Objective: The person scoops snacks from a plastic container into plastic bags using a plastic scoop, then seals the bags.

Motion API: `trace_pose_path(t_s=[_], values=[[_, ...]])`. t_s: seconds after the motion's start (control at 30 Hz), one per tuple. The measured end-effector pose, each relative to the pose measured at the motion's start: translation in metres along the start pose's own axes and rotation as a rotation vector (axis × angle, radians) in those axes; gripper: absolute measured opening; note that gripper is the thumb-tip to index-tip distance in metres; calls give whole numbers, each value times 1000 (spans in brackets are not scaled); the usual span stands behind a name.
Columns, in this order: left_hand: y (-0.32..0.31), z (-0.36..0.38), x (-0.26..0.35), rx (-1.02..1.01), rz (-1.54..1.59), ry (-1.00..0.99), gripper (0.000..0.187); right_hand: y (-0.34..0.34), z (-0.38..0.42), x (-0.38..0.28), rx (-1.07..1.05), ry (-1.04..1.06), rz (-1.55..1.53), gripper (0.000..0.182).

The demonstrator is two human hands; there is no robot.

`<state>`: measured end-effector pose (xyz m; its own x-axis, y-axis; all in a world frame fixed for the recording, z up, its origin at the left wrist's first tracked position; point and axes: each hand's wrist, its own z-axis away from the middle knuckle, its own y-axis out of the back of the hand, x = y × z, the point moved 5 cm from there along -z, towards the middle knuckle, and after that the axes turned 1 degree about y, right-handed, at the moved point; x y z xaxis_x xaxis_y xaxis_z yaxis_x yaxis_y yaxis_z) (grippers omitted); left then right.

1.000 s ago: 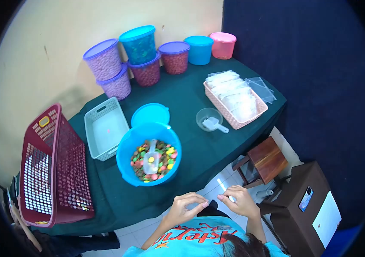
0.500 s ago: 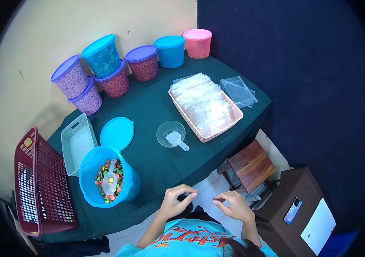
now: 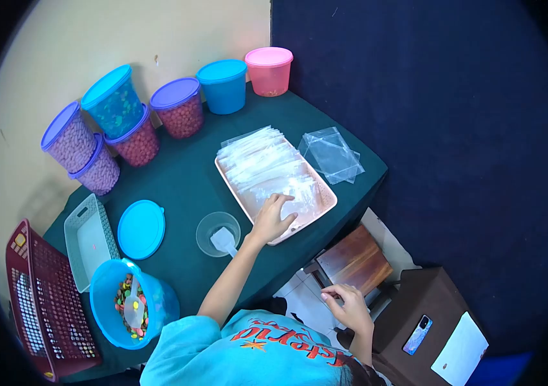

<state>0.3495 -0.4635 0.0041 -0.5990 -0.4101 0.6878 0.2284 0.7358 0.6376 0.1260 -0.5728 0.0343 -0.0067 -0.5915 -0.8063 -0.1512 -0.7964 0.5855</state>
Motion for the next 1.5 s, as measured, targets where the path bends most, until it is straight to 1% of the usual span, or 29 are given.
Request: trace_pose_path(t_s=[0.03,0.1,0.13,0.27,0.33,0.37,0.43,0.47,0.5,0.53,0.57,0.63,0.67,0.7,0.77,0.83,0.9,0.93,0.97,1.07,1.1,1.17,1.2,1.23,1.3,1.37,1.43,1.47,1.5], values=[[-10,-9,-7,-4,0,-6,37,3,-3,2,7,-2,-1,11],[-33,-25,-31,-190,-258,233,54,9,-9,7,50,-7,44,11],[-40,-29,-39,-241,-303,273,59,8,-11,11,60,-13,44,11],[-50,-32,-53,-219,-353,223,54,2,-16,29,65,-84,-33,11],[-44,-34,-55,-269,-199,267,41,-2,-20,35,44,-104,-61,11],[-39,-35,-53,-268,-204,267,41,-2,-22,39,26,-124,-92,10],[-24,-33,-36,-221,-76,114,23,-4,-32,41,5,-136,-126,11],[-15,-29,-28,-218,-81,120,23,6,-40,33,170,-42,-93,13],[0,-24,-10,-167,-15,23,17,15,-46,25,333,53,-63,16],[17,-18,10,-115,46,-76,11,21,-52,19,410,74,-55,24],[32,-8,30,-147,30,-91,12,25,-59,16,512,86,-98,29],[57,15,67,-233,0,-173,13,34,-75,-4,462,140,-85,36],[68,25,84,-255,6,-183,13,36,-85,-20,350,201,-103,34],[74,36,92,-304,8,-139,13,34,-94,-32,207,303,-144,24],[78,56,91,-303,14,-20,13,16,-107,-35,-129,397,-296,14],[79,76,88,-225,7,103,18,4,-118,-43,-304,382,-341,9],[103,90,96,322,-119,203,24,-11,-129,-47,-416,410,-364,9],[109,100,102,441,-152,259,32,-19,-132,-44,-455,398,-360,10],[110,110,107,491,-173,288,32,-23,-133,-49,-495,418,-340,10],[94,134,114,397,122,345,41,-33,-131,-61,-528,540,-415,8],[89,139,117,449,106,367,41,-37,-131,-62,-528,586,-414,6],[89,152,122,670,74,439,43,-47,-129,-62,-581,588,-422,8],[89,158,128,716,-43,456,50,-52,-127,-62,-599,568,-463,13],[91,164,133,762,-63,480,50,-58,-123,-60,-647,596,-468,13],[92,169,147,576,-332,490,61,-83,-120,-49,-830,300,-606,25],[74,180,142,431,-321,581,78,-94,-111,-60,-985,278,-613,32],[62,197,135,443,-281,642,93,-105,-97,-68,-1196,185,-605,45],[63,203,140,456,-294,674,93,-108,-92,-74,-1243,260,-590,47],[64,209,146,478,-322,683,103,-113,-86,-77,-1308,255,-611,47]])
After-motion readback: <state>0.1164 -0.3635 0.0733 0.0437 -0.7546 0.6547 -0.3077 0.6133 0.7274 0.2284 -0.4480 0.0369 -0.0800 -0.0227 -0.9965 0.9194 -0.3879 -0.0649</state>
